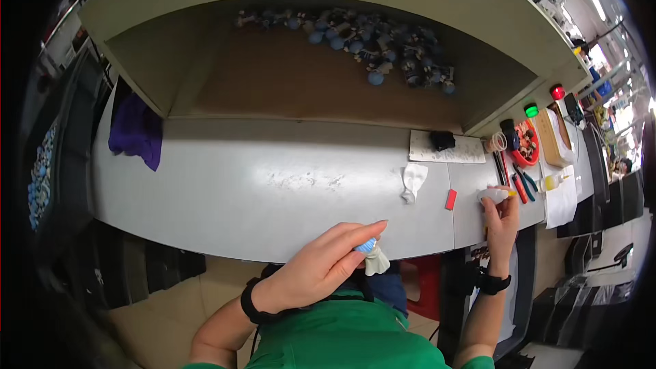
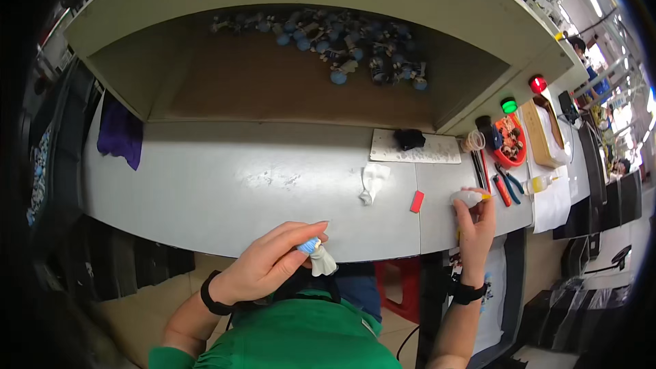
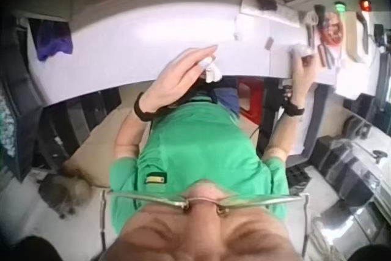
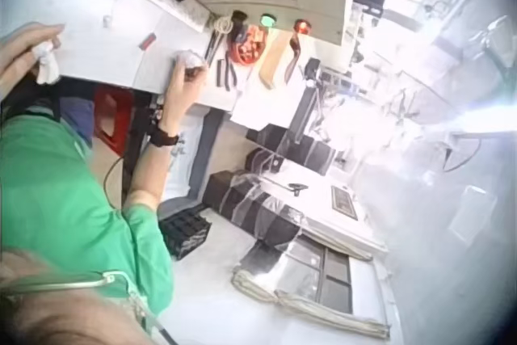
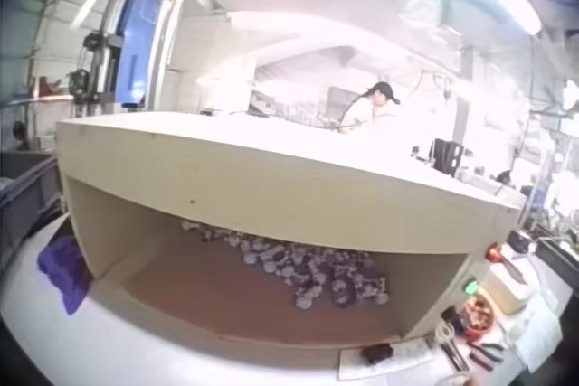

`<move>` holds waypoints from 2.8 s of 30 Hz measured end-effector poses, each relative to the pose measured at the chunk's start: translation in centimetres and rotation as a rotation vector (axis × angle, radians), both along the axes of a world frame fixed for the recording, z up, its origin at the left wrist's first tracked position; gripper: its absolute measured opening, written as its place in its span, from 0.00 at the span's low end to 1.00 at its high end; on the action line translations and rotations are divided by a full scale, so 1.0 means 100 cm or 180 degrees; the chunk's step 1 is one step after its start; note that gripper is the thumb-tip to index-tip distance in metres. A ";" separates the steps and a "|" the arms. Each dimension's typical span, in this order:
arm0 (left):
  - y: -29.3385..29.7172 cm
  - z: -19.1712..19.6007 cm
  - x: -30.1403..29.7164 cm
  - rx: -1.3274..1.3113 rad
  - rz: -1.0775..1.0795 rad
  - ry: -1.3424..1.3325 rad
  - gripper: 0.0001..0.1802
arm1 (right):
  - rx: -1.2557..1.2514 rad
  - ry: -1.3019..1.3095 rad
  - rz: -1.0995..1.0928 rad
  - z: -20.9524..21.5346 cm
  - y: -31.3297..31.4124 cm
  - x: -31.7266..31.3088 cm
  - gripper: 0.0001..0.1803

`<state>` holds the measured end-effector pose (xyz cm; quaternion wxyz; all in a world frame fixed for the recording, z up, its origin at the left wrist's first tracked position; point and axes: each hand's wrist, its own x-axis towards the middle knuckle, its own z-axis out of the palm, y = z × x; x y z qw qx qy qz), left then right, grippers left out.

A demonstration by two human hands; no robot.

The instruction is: Assembling, gluing, and organizing small figurines in a manufacturing environment.

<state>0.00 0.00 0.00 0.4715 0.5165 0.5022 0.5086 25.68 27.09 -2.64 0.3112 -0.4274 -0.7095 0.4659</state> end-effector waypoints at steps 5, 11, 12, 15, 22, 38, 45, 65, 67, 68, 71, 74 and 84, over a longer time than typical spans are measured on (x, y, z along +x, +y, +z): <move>0.001 0.005 0.016 0.0275 0.0793 -0.0199 0.23 | 0.1920 0.0172 -0.0932 0.039 -0.044 -0.006 0.23; 0.007 -0.001 0.023 0.0246 0.0898 -0.0377 0.20 | -0.0035 0.0795 0.1676 0.036 -0.122 -0.076 0.22; 0.009 -0.001 0.027 0.0236 0.0859 -0.0339 0.20 | -0.0119 0.0848 0.1743 0.034 -0.126 -0.085 0.19; 0.012 0.000 0.031 0.0179 0.1138 -0.0555 0.20 | 0.0200 0.0710 0.1891 0.026 -0.126 -0.091 0.17; 0.006 0.003 0.023 0.0172 0.1411 0.0747 0.19 | -0.0049 0.0729 0.1984 0.018 -0.125 -0.088 0.14; 0.007 0.001 0.013 0.0203 0.1242 0.0811 0.16 | -0.0112 0.0687 0.2043 0.022 -0.122 -0.092 0.12; 0.009 -0.002 0.015 0.0169 0.1049 0.0596 0.16 | 0.0029 0.0731 0.1964 0.019 -0.121 -0.087 0.11; 0.007 -0.005 0.016 0.0125 0.1127 0.0625 0.17 | -0.0224 0.0686 0.2112 0.020 -0.121 -0.085 0.11; 0.010 -0.005 0.018 0.0204 0.1195 0.0629 0.17 | -0.0226 0.0659 0.2080 0.020 -0.119 -0.083 0.12; 0.010 -0.006 0.018 0.0181 0.1177 0.0624 0.17 | -0.0151 0.0728 0.2087 0.019 -0.118 -0.084 0.12; 0.009 -0.007 0.017 0.0193 0.1228 0.0618 0.17 | -0.0052 0.0758 0.2114 0.020 -0.119 -0.085 0.11; 0.009 -0.006 0.018 0.0212 0.1238 0.0557 0.17 | -0.0204 0.0737 0.2181 0.020 -0.118 -0.085 0.11; 0.008 -0.003 0.018 0.0089 0.1149 0.0439 0.16 | -0.0158 0.0777 0.2115 0.022 -0.120 -0.085 0.11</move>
